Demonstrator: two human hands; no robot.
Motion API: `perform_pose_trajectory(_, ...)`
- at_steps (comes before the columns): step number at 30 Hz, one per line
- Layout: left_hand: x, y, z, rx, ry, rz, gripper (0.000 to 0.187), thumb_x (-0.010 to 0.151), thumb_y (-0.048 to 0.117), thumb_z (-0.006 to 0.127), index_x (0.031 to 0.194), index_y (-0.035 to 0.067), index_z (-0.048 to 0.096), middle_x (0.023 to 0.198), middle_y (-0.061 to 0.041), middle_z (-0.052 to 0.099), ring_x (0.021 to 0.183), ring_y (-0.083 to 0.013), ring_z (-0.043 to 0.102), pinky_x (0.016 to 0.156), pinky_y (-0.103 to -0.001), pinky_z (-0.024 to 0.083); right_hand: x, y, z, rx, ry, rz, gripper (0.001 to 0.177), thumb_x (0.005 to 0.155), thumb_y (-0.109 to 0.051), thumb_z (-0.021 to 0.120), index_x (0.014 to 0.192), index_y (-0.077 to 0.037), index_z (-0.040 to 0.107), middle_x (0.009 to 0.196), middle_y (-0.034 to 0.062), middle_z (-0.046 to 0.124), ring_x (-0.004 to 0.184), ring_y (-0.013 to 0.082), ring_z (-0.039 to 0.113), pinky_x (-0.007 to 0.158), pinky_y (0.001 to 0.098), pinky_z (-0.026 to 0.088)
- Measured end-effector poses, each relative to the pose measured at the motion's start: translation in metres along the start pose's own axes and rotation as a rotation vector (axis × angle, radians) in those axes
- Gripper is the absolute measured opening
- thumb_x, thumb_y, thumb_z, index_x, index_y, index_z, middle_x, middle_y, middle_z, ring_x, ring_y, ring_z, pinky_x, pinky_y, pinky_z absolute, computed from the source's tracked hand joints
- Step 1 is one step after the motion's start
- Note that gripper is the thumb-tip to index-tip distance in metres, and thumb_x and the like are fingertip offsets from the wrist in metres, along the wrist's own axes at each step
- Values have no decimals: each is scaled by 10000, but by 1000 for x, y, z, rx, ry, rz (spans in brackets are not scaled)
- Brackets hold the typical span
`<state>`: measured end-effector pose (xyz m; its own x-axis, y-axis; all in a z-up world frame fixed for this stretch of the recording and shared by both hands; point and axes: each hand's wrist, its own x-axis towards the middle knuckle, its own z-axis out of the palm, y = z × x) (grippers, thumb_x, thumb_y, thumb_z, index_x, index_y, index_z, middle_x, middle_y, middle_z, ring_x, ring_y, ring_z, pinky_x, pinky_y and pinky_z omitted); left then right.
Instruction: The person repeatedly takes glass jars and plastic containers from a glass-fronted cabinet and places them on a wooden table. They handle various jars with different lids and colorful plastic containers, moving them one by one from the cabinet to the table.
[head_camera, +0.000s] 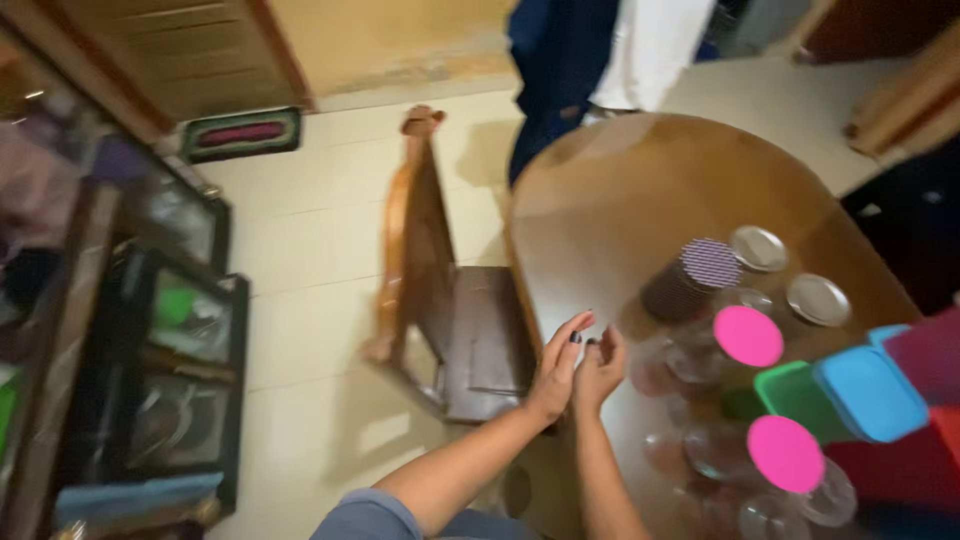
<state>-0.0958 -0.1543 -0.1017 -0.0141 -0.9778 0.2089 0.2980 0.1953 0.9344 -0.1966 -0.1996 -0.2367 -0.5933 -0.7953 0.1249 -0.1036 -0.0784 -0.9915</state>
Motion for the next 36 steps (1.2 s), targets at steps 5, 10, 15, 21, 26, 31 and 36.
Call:
perform_pose_trajectory(5, -49, 116, -77, 201, 122, 402, 515, 1090, 376, 401, 1380, -12, 574, 1402, -191, 624, 1377, -314, 567, 1208, -421, 404, -76, -127, 55, 245, -162, -147, 317, 1024, 29, 538, 1337, 41, 589, 1315, 167, 645, 1180, 236, 605, 1057, 364, 496)
perform_pose_trajectory(10, -122, 202, -169, 418, 369, 630, 528, 1094, 406, 376, 1333, -17, 585, 1369, -187, 645, 1394, -345, 561, 1249, -468, 389, -215, -226, 108, 416, -429, -371, 366, 1002, 53, 504, 1367, 50, 532, 1410, 156, 596, 1341, 244, 566, 1186, 372, 426)
perform_pose_trajectory(15, -210, 246, -249, 567, 681, 686, 535, 1096, 415, 376, 1317, -23, 589, 1354, -199, 650, 1395, -356, 554, 1245, -476, 397, -346, -270, 145, 511, -732, -482, 366, 1007, 67, 528, 1373, 48, 528, 1441, 175, 561, 1395, 268, 536, 1228, 411, 392)
perform_pose_trajectory(21, -305, 280, -317, 711, 1051, 760, 515, 1094, 392, 380, 1299, -29, 595, 1364, -199, 635, 1390, -348, 558, 1251, -485, 383, -482, -290, 172, 670, -1217, -499, 333, 993, 63, 559, 1324, 28, 574, 1432, 185, 562, 1393, 301, 523, 1228, 418, 380)
perform_pose_trajectory(26, -370, 302, -350, 785, 1333, 812, 511, 1104, 372, 357, 1326, -33, 577, 1404, -193, 618, 1426, -343, 511, 1280, -484, 326, -561, -303, 183, 745, -1532, -488, 337, 970, 41, 591, 1303, -5, 603, 1431, 176, 566, 1386, 292, 527, 1206, 398, 383)
perform_pose_trajectory(31, -410, 324, -378, 969, 1600, 803, 530, 1100, 379, 348, 1334, -32, 586, 1426, -189, 616, 1449, -332, 500, 1275, -469, 323, -618, -316, 209, 841, -1768, -436, 370, 972, 19, 554, 1339, -1, 592, 1448, 179, 544, 1397, 295, 507, 1208, 395, 372)
perform_pose_trajectory(36, -418, 361, -415, 1080, 1715, 872, 570, 1096, 396, 336, 1381, -41, 563, 1499, -190, 558, 1497, -329, 452, 1290, -462, 293, -663, -345, 249, 944, -1976, -399, 407, 1034, -125, 505, 1421, -5, 543, 1535, 183, 479, 1458, 300, 455, 1221, 401, 356)
